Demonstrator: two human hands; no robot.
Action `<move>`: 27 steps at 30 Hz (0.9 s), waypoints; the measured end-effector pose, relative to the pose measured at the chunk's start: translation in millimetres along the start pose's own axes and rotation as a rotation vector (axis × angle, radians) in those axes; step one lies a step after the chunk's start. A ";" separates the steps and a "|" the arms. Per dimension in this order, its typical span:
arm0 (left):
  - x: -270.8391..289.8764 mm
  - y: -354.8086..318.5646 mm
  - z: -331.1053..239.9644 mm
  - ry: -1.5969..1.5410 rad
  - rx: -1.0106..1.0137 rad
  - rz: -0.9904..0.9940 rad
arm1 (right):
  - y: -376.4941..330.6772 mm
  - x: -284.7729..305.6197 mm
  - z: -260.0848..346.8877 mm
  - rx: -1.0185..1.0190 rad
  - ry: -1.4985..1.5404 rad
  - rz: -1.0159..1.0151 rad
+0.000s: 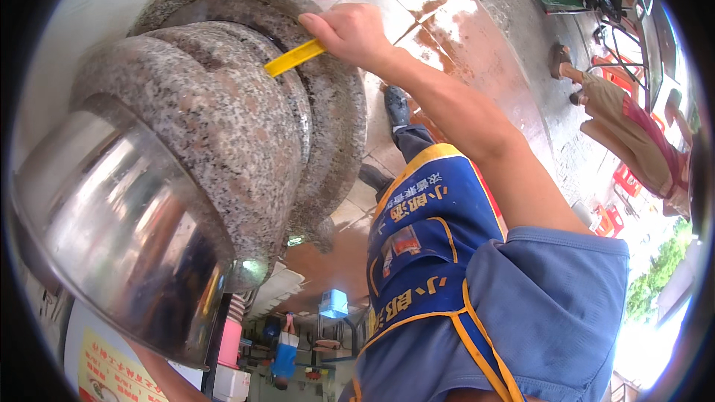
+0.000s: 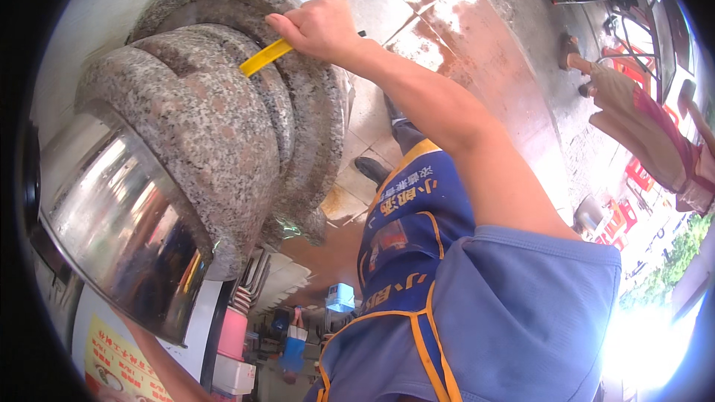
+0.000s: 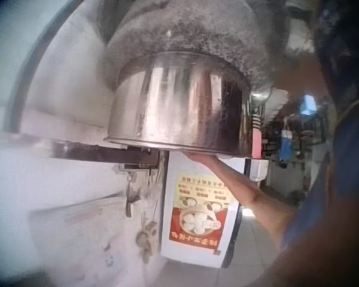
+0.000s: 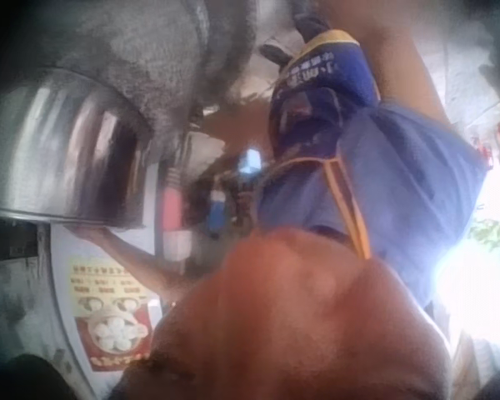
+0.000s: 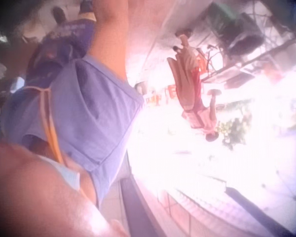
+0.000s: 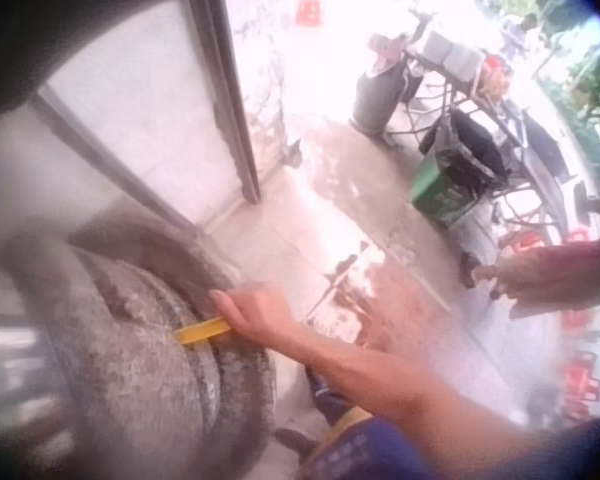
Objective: The person operates a stone mill at a street food stall, adding grain from a plastic bag into the mill and using a yellow scoop to guide the flow. They collect the ground product into a metal bowl and wipe the mill with a cloth.
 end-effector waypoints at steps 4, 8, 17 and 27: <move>-4.9 -11.4 17.4 -0.010 0.038 0.007 | -80.8 26.7 -46.2 -0.305 0.205 0.207; 3.6 0.8 4.1 0.014 -0.001 -0.007 | -97.6 -3.7 -9.7 -0.311 0.259 0.125; 6.1 9.1 -4.8 0.019 -0.068 -0.033 | -206.5 10.4 -18.9 -0.645 0.377 0.107; 13.8 40.1 1.0 -0.334 -0.198 -0.024 | -255.9 -11.8 98.9 -0.590 0.282 0.333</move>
Point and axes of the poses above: each hand's wrist, its own y-axis towards the middle knuckle, its own x-axis out of the back of the hand, z = x × y, the point moved 9 cm from there along y, towards the middle knuckle, and after that the axes turned 12 degrees about z, right-handed, at the moved point
